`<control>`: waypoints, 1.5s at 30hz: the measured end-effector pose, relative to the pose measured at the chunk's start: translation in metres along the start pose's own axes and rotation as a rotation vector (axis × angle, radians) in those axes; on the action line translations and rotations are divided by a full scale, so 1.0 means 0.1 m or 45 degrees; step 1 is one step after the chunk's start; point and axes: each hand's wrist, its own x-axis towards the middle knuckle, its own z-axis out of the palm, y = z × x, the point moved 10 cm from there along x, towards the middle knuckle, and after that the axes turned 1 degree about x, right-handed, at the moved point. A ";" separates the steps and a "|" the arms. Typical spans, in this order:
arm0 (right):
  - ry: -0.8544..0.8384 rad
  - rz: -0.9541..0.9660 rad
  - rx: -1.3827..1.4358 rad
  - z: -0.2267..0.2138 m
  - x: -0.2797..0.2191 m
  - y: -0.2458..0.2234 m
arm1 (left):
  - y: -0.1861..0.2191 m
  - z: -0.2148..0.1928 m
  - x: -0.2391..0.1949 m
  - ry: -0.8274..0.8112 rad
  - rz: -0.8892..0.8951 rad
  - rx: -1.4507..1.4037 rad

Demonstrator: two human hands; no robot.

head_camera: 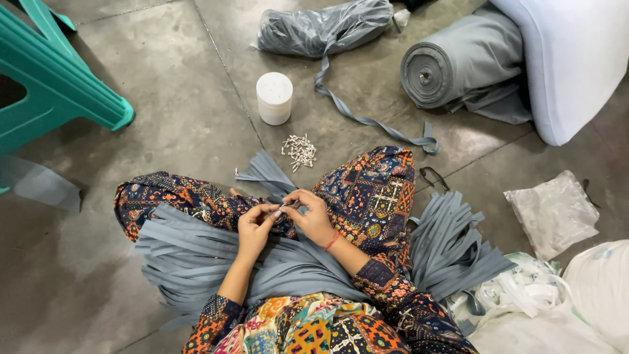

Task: Attaching small white plastic caps to the ends of narrow fabric strips.

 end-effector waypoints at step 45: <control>-0.252 0.099 0.137 0.19 0.18 -0.68 | -0.27 -0.12 0.07 -0.001 -0.015 -0.526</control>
